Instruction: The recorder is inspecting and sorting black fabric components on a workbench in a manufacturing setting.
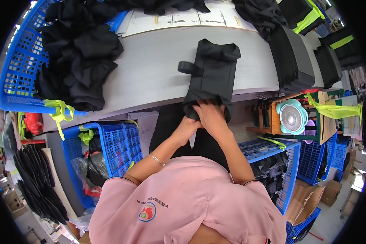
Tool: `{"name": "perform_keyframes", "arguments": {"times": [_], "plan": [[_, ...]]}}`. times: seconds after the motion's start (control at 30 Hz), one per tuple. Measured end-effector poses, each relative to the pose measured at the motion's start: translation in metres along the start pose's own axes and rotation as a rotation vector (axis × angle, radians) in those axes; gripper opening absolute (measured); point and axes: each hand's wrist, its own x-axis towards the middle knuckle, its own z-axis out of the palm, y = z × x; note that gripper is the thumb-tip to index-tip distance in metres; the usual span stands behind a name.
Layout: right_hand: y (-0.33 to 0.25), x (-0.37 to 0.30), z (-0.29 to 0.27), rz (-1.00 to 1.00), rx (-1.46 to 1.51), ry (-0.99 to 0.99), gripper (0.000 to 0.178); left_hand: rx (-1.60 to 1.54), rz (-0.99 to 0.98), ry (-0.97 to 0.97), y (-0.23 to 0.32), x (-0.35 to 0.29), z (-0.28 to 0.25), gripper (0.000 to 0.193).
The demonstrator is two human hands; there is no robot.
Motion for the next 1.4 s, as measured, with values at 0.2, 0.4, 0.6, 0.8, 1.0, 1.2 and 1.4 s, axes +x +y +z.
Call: {"name": "perform_keyframes", "arguments": {"times": [0.2, 0.4, 0.6, 0.8, 1.0, 1.2, 1.4], "plan": [[-0.004, -0.054, -0.004, -0.065, 0.044, -0.121, 0.034, -0.441, -0.062, -0.164, 0.059, -0.016, -0.017, 0.055], [-0.042, -0.09, -0.063, -0.207, 0.534, 0.1, 0.01, -0.224, -0.058, -0.012, 0.043, -0.01, -0.01, 0.058], [0.007, -0.089, -0.074, 0.329, 0.667, 0.589, 0.033, -0.026, -0.06, -0.103, 0.051, -0.029, 0.011, 0.051], [0.008, -0.097, -0.063, 0.543, 1.868, 0.219, 0.027, -0.28, -0.298, -0.17, 0.041, -0.053, -0.005, 0.044], [0.06, -0.129, -0.019, 0.548, 1.62, 0.642, 0.024, 0.357, -0.351, -0.388, 0.001, -0.056, 0.016, 0.044], [0.143, -0.231, 0.008, 0.964, 1.36, 0.989, 0.025, 0.501, -0.387, -0.476, -0.005, -0.058, 0.052, 0.036], [0.27, -0.392, -0.03, 1.14, 0.999, 1.384, 0.026, 0.595, -0.266, -0.274, -0.004, -0.056, 0.01, 0.033]]}}
